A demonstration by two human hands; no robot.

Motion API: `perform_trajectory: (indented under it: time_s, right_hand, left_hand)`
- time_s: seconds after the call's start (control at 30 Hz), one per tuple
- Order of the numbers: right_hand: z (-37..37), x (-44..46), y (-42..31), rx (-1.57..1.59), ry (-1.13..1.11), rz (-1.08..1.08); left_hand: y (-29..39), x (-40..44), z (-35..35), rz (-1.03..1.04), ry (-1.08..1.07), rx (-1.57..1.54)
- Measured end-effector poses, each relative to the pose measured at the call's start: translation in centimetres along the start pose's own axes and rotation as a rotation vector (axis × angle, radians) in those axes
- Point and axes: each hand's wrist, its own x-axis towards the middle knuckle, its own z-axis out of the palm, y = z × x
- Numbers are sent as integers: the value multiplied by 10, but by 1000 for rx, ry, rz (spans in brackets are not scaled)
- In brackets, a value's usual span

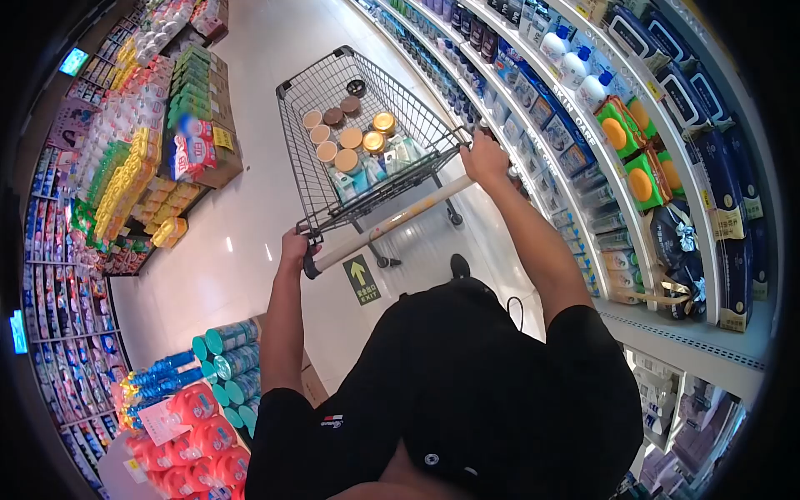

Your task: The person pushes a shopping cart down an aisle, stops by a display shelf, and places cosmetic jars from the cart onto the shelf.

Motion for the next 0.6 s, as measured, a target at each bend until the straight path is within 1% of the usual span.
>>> perform_trajectory:
  time_s: [0.17, 0.27, 0.3, 0.4, 0.5, 0.57, 0.6]
  right_hand:
    - [-11, 6, 17, 7, -47, -38]
    - [-18, 13, 24, 56, -185, -33]
    - [-21, 14, 22, 57, -189, -30]
    - [-30, 19, 18, 32, -336, 37]
    - [-21, 27, 25, 50, -343, -5]
    - [-17, 32, 28, 59, -354, -11]
    - [-14, 35, 30, 70, -364, -17]
  left_hand:
    - [8, -1, 9, 16, -37, 71]
    - [8, 7, 12, 66, 21, 207]
    - [9, 8, 12, 62, 21, 210]
    - [12, 11, 13, 68, 48, 303]
    - [17, 14, 14, 103, 87, 392]
    - [23, 13, 14, 120, 97, 545]
    - [22, 15, 13, 118, 99, 543]
